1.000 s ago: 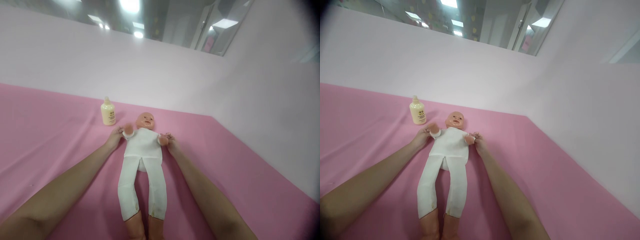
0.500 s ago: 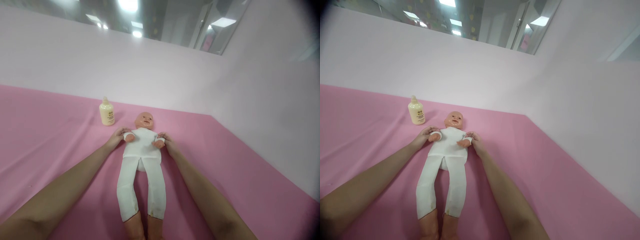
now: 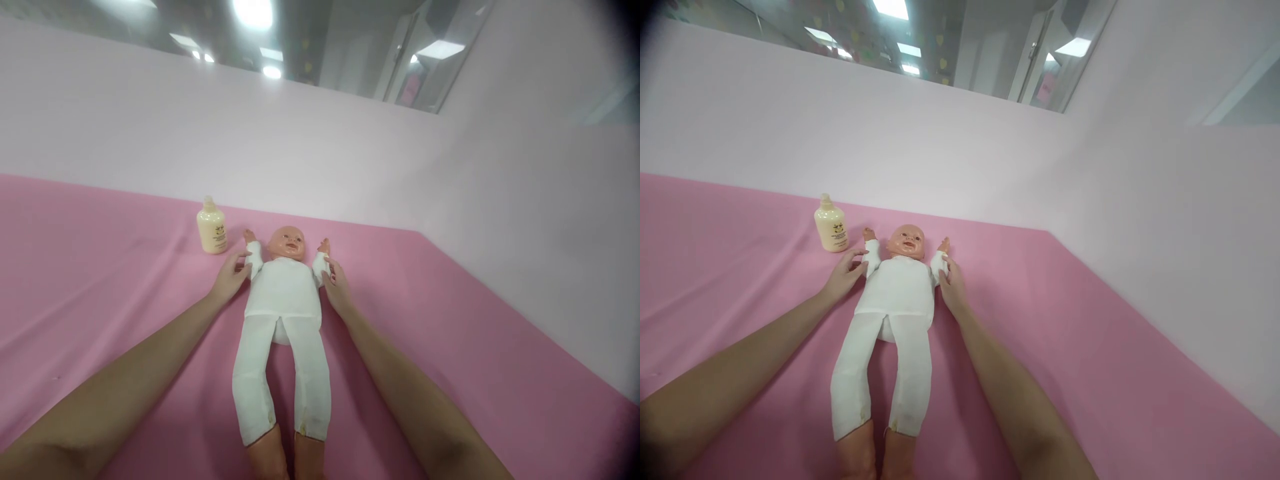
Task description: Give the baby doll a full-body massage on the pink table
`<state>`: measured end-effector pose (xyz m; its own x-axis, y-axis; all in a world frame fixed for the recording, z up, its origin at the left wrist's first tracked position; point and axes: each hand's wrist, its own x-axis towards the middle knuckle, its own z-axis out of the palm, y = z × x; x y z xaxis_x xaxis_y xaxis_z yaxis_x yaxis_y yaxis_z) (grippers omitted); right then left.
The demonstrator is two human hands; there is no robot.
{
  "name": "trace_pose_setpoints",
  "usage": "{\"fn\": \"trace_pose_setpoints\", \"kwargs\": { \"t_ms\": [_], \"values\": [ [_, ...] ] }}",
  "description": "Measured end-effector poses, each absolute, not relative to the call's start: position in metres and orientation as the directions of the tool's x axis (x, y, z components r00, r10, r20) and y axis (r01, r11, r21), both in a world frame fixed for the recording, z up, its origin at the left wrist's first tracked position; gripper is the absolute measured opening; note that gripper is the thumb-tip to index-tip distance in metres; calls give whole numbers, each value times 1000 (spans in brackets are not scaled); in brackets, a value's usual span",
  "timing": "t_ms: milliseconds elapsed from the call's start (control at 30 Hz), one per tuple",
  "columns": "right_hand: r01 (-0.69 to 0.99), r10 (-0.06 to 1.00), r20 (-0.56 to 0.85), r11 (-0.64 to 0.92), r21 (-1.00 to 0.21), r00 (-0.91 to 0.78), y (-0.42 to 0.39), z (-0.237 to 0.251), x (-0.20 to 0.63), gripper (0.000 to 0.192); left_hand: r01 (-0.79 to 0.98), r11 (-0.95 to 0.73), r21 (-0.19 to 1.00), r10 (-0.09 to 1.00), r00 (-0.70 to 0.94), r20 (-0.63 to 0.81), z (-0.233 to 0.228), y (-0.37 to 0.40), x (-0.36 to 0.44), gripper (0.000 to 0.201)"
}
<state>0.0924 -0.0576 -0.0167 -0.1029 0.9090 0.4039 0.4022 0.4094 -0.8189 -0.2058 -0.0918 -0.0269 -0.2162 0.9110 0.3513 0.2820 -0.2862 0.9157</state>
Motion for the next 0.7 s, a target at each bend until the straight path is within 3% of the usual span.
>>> {"fn": "trace_pose_setpoints", "kwargs": {
  "t_ms": [300,500,700],
  "values": [
    [548,948,308,300,-781,-80,-48,-23,96,46,428,-129,895,958,-181,225,-33,-86,-211,44],
    [436,955,277,297,-849,-109,-45,-30,99,46,431,-80,899,973,-163,164,-32,-87,-212,49],
    [288,968,229,248,-925,-99,-38,-33,100,48,271,-95,958,979,-151,140,-35,-87,-212,55]
  ]
}}
